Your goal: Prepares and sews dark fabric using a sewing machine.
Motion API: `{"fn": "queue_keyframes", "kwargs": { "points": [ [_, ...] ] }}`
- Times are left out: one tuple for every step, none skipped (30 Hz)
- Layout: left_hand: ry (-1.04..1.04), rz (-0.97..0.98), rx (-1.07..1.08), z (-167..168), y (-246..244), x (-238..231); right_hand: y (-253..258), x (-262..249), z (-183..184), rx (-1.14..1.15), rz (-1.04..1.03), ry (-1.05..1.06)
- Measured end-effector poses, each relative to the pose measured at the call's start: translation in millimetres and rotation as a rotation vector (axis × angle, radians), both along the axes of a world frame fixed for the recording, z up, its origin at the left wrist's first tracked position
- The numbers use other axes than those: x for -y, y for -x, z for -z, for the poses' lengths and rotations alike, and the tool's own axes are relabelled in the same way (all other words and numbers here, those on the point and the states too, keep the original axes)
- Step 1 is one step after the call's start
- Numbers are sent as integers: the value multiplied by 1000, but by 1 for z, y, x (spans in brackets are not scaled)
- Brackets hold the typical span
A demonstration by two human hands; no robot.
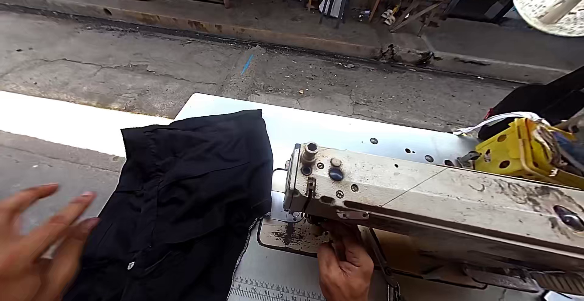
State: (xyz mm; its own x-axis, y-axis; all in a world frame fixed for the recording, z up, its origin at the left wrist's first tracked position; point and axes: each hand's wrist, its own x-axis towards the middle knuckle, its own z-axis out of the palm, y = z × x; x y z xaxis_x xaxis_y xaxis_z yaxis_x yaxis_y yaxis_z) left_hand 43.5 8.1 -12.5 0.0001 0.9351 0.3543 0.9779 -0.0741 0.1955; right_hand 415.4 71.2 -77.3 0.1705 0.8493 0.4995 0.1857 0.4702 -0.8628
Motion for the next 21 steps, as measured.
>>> {"fn": "queue_keyframes", "kwargs": {
  "points": [
    [-164, 152, 68, 7, -49, -12, 0, 0, 0, -2, -1, 1],
    [-260, 263, 147, 13, -98, -25, 0, 0, 1, -7, -5, 2],
    [-344, 346, 236, 23, -143, -37, 0, 0, 2, -9, -11, 2],
    [-410, 400, 318, 36, -180, -47, -1, 1, 2, -11, -18, 4],
    [-471, 429, 383, 48, -210, -56, -1, 1, 3, -19, -24, 4],
    [-526, 441, 436, 59, -231, -64, -2, 1, 3, -32, -26, 6],
    [-573, 439, 476, 68, -245, -69, -3, 2, 3, -43, -26, 8],
    [-603, 427, 497, 74, -253, -71, -3, 2, 4, -51, -25, 14],
    [-617, 423, 510, 79, -256, -71, -4, 3, 4, -59, -20, 19],
    [-621, 423, 521, 82, -256, -71, -3, 3, 5, -69, -15, 33],
    [-624, 420, 528, 85, -257, -70, -3, 4, 5, -83, -10, 54],
    [-617, 411, 539, 87, -257, -69, -3, 6, 5, -95, -6, 78],
    [-595, 386, 547, 87, -258, -68, -3, 7, 5, -101, -2, 102],
    [-572, 351, 558, 86, -260, -67, -3, 8, 6, -107, -3, 114],
    [-556, 328, 573, 85, -262, -68, -4, 7, 6, -113, -7, 117],
    [-540, 319, 585, 86, -263, -69, -5, 7, 6, -119, -12, 119],
    [-524, 314, 590, 88, -264, -69, -5, 7, 7, -133, -18, 125],
    [-517, 317, 596, 89, -264, -69, -6, 7, 8, -149, -30, 129],
    [-511, 324, 605, 90, -264, -69, -7, 7, 7, -165, -47, 134],
    [-508, 333, 625, 90, -265, -69, -9, 7, 6, -177, -56, 147],
    [-505, 336, 660, 89, -266, -69, -11, 9, 4, -185, -64, 168]
  ]
}}
